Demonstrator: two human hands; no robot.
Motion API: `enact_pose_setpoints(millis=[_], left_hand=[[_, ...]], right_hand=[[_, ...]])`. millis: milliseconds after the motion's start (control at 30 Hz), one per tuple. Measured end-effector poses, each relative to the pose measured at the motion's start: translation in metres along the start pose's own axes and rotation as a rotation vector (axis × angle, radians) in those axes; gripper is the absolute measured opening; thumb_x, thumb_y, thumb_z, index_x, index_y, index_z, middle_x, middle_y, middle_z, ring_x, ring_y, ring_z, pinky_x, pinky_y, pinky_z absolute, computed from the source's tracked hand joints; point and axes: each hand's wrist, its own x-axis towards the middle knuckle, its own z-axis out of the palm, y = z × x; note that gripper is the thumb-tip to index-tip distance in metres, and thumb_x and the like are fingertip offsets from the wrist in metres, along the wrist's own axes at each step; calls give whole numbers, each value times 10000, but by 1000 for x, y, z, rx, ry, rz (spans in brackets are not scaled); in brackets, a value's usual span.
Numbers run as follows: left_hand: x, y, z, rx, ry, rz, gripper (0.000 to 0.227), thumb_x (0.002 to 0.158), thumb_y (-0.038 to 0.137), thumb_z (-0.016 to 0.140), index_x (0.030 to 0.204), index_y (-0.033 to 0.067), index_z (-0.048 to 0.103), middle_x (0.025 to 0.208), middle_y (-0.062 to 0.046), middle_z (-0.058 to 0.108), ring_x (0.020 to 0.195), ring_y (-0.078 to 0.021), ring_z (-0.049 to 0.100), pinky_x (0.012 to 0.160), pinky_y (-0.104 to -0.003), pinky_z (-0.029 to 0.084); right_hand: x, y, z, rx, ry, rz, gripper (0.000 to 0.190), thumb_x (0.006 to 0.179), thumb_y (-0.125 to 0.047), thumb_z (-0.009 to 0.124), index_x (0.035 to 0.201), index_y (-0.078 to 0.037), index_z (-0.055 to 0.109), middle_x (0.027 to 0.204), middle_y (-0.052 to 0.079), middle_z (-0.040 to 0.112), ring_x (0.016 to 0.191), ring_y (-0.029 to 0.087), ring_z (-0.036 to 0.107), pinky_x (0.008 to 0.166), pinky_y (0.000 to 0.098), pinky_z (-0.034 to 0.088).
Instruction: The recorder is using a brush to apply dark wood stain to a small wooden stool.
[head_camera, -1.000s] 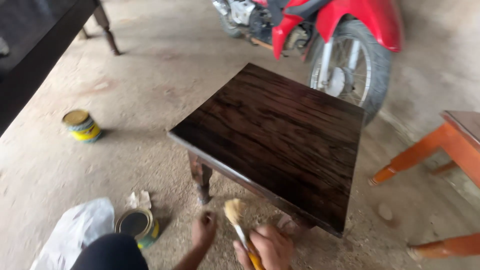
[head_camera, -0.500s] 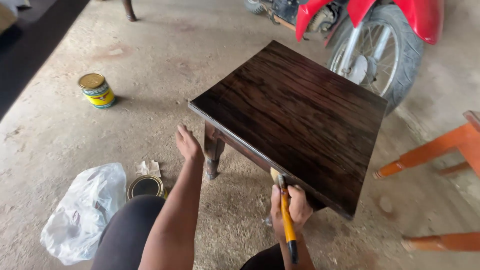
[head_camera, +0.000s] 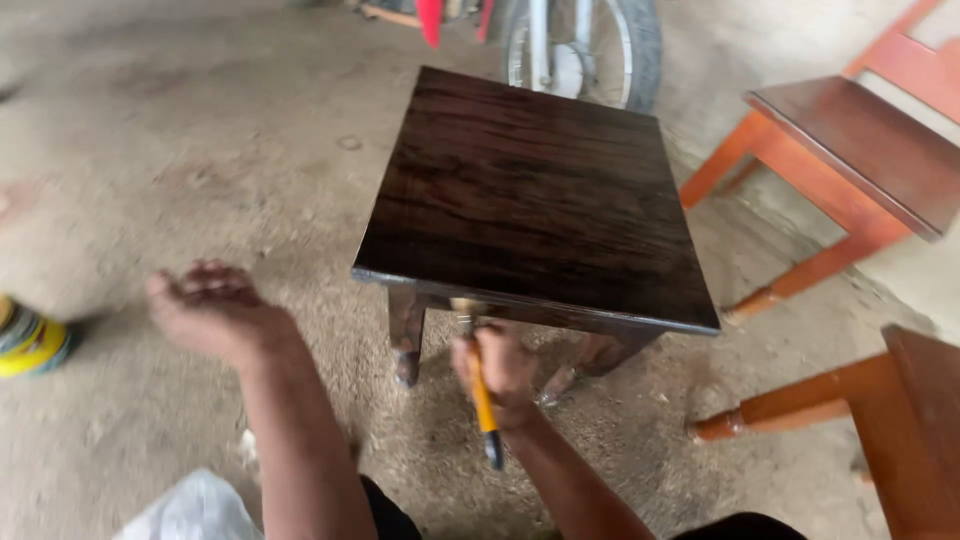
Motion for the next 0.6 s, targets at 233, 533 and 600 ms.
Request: enact_pose_setpoints(millis=[233, 533, 600], left_hand=[[39, 4, -28, 15, -186, 43, 265, 1094, 284, 601, 941, 71, 639, 829, -73, 687, 604, -132, 562, 535, -289, 449], [36, -35, -21, 243, -163, 59, 261, 1079, 318, 609, 1041, 60, 605, 864, -70, 731, 631, -111, 630, 547, -279, 511], [37, -38, -26, 225, -126, 30, 277, 1061, 330, 566, 1048, 57, 617, 849, -80, 725, 620, -123, 635, 546, -284, 526]], right_hand=[[21, -12, 5, 298, 41, -285, 71, 1044, -106, 621, 1044, -44, 587, 832, 81, 648, 594, 110, 624, 465, 211, 551], [-32, 3, -158, -741, 870, 311, 303, 1023, -283, 638, 1049, -26, 480, 894, 88, 596, 784, 171, 560, 719, 337, 511], [-6, -31, -133, -754, 901, 561, 301, 1037, -296, 615, 1073, -28, 485, 916, 104, 627, 765, 185, 586, 674, 323, 524]])
